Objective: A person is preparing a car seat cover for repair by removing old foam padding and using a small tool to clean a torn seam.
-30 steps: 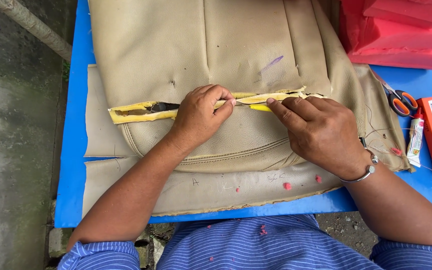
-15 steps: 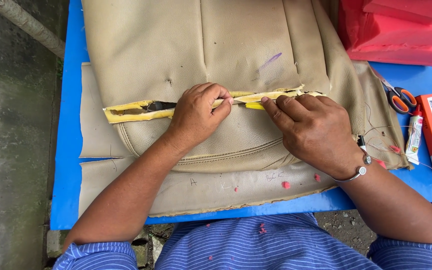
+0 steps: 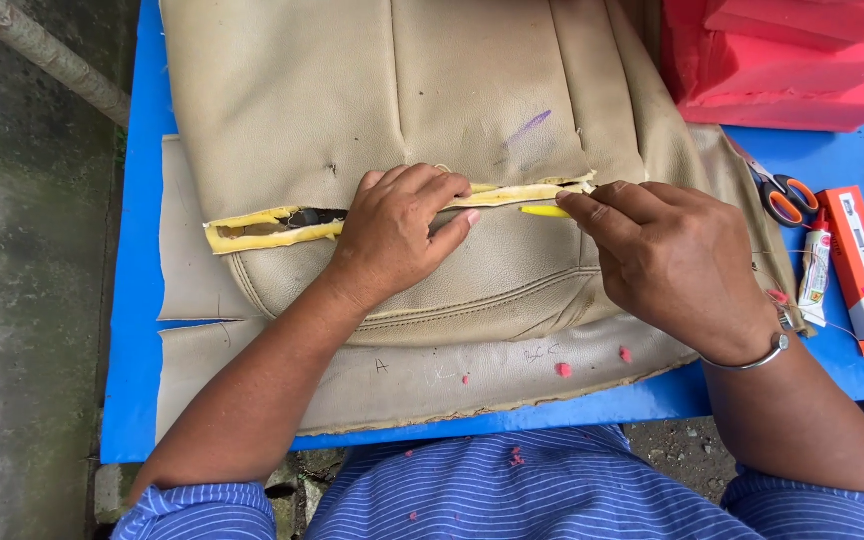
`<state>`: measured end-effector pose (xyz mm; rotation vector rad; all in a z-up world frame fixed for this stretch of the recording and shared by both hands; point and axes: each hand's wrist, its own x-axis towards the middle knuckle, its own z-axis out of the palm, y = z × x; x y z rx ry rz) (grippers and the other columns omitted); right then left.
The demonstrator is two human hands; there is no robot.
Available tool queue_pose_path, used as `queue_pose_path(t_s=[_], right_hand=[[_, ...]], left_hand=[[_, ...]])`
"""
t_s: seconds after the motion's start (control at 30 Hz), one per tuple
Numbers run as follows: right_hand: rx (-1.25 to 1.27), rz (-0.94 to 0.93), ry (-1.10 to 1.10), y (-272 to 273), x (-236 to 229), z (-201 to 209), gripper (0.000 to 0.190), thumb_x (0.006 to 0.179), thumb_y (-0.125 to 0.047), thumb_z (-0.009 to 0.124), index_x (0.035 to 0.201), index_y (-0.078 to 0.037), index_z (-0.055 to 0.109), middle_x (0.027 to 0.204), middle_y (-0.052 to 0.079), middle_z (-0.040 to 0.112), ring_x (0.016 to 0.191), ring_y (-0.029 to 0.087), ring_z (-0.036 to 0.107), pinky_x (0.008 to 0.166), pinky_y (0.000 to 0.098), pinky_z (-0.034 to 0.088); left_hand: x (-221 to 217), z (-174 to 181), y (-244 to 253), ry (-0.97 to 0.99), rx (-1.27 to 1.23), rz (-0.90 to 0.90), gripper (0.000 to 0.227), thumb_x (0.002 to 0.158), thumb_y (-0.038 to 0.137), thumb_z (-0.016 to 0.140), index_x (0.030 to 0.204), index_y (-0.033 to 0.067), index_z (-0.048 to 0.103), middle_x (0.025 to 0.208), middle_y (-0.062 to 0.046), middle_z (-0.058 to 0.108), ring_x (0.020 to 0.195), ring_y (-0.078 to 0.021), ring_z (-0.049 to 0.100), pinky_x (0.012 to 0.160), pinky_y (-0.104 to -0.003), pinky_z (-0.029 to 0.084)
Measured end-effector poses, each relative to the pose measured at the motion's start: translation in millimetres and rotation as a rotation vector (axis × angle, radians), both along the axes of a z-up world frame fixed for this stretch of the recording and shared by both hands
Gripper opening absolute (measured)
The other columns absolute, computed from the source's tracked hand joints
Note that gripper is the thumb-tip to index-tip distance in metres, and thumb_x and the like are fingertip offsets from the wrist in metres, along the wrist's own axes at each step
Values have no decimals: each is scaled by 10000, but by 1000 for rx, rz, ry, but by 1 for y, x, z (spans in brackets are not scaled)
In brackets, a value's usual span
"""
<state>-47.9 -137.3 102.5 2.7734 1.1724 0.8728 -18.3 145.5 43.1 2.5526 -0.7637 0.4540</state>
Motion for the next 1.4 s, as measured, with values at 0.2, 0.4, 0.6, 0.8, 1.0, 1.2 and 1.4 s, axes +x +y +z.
queue_pose_path(t_s=[0.2,0.4,0.6,0.8,1.0,1.2,1.4], right_hand=[[-1,1,-15,-3,4,-2,354,967,-23,666,1268,-180,768,1070,0,743,742,217,663,579,342,507],[37,71,9,7,1,-8,427,878,32,636,1243,-151,761,1070,6,738,796,228,687,616,358,529],[39,49,-56,15,2,-12,373,948,-19,637,1287,-138,737,1055,25,735,766,231,673,587,357,500],[-13,23,-97,16,7,-21,474,871,-9,612,1305,-165,717,1048,-8,720,764,222,657,566,351,483],[-48,42,-139,24,6,-15,469,883,-6,608,1311,-158,724,1075,-3,701,817,209,655,669,327,526],[-51,-13,-61,23,6,-21,486,826,-22,606,1283,-128,732,1091,8,719,798,227,657,661,353,538],[-84,-158,31,-2,18,-25,362,833,-82,591,1137,-169,768,907,13,691,789,208,717,690,333,594]], left_hand=[[21,-8,-1,-166,92,-85,62,940,239,730,936,183,758,856,30,651,788,-215,653,683,-392,487],[35,-1,-2,72,-45,-104,143,930,219,621,895,94,684,911,-42,692,791,-318,645,657,-487,481],[27,-2,0,85,-389,-135,74,929,109,682,859,84,676,818,-11,628,747,-181,590,676,-330,443],[21,-4,-2,27,-315,-44,52,919,188,687,908,149,720,923,49,690,843,-167,664,752,-386,441],[17,-1,-3,-149,-232,-68,21,923,146,703,913,130,693,932,23,691,834,-178,649,791,-375,429],[16,-2,-3,-228,-151,-63,53,949,167,678,904,140,680,927,29,690,863,-166,644,821,-371,382],[20,0,6,-177,-242,-46,115,953,193,678,856,200,617,828,54,636,825,-164,688,865,-341,448]])
